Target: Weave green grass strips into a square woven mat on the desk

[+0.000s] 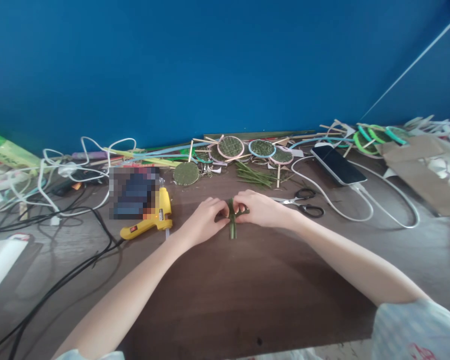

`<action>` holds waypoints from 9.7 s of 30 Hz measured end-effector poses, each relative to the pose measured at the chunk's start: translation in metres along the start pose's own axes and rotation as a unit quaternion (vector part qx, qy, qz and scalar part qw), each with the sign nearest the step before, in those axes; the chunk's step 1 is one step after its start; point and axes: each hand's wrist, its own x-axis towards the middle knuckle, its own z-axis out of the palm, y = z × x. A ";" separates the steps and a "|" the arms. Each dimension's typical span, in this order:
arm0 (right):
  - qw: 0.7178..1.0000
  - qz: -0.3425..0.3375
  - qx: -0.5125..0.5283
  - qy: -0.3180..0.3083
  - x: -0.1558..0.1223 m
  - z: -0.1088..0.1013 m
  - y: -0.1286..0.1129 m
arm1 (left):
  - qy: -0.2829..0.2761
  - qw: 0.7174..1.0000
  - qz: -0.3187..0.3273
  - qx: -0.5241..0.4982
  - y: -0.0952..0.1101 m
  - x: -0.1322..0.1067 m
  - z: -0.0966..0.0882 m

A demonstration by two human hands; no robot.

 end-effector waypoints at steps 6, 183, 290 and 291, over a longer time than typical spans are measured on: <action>1.000 0.008 0.015 -0.001 0.001 0.003 0.000 | 0.010 1.000 0.009 0.001 -0.004 0.001 0.003; 0.966 0.139 0.156 -0.150 0.027 -0.051 0.017 | 0.116 0.978 -0.141 0.101 0.002 0.021 0.022; 0.980 0.100 0.141 -0.103 0.031 -0.036 0.017 | 0.026 0.993 -0.112 -0.037 0.010 0.022 0.000; 0.980 0.102 0.126 -0.111 0.031 -0.036 0.017 | 0.025 0.993 -0.114 -0.037 0.010 0.022 0.000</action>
